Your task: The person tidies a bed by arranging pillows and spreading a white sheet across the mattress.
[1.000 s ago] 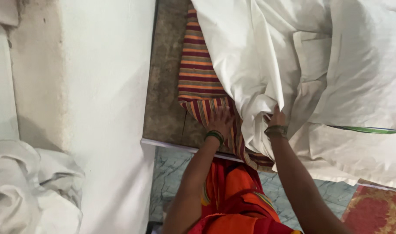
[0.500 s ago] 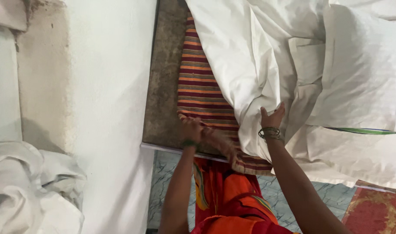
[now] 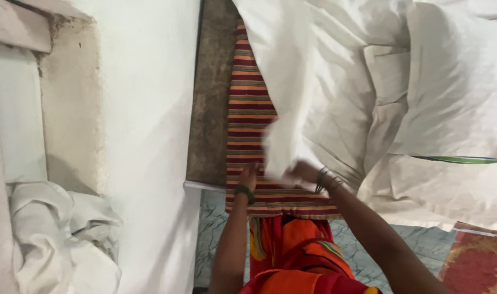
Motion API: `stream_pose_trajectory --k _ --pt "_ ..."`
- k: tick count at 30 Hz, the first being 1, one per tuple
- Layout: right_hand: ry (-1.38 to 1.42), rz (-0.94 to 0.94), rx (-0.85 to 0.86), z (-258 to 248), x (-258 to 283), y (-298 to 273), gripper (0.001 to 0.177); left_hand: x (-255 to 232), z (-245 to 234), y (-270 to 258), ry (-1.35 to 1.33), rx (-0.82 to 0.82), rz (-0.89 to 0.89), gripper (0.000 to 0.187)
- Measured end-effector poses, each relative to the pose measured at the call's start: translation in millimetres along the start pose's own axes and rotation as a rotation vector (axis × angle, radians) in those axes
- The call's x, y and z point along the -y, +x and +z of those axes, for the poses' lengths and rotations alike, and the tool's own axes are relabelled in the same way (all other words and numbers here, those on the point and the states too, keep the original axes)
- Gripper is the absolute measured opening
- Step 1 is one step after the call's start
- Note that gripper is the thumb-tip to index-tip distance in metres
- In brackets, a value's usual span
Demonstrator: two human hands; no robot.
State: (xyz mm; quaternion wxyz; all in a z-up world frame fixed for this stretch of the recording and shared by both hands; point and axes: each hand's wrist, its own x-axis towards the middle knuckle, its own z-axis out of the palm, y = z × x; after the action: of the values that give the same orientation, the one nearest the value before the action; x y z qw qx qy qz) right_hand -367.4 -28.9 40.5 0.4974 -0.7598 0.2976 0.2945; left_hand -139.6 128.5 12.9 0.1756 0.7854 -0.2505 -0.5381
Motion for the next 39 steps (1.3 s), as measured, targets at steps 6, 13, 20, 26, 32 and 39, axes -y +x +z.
stream_pose_trajectory --k 6,13,20,26,32,39 --pt "0.314 -0.023 -0.046 42 61 -29 0.045 -30 10 -17 -1.127 0.083 0.084 0.078" --pt "0.235 0.038 -0.533 77 25 -49 0.039 42 -85 -70 -1.7 0.019 -0.05 0.086" --pt "-0.171 0.402 -0.267 90 19 -91 0.062 51 -46 -29 -0.433 0.085 -0.313 0.061" --pt "-0.189 0.556 -0.212 90 27 -74 0.03 10 -10 -23 0.195 -0.321 -0.453 0.077" --pt "0.006 0.456 -0.645 86 32 -74 0.022 2 -57 -17 0.549 0.074 -0.36 0.051" --pt "0.18 0.34 -0.954 93 30 -87 0.019 30 -73 -3 0.245 -0.16 -0.156 0.092"
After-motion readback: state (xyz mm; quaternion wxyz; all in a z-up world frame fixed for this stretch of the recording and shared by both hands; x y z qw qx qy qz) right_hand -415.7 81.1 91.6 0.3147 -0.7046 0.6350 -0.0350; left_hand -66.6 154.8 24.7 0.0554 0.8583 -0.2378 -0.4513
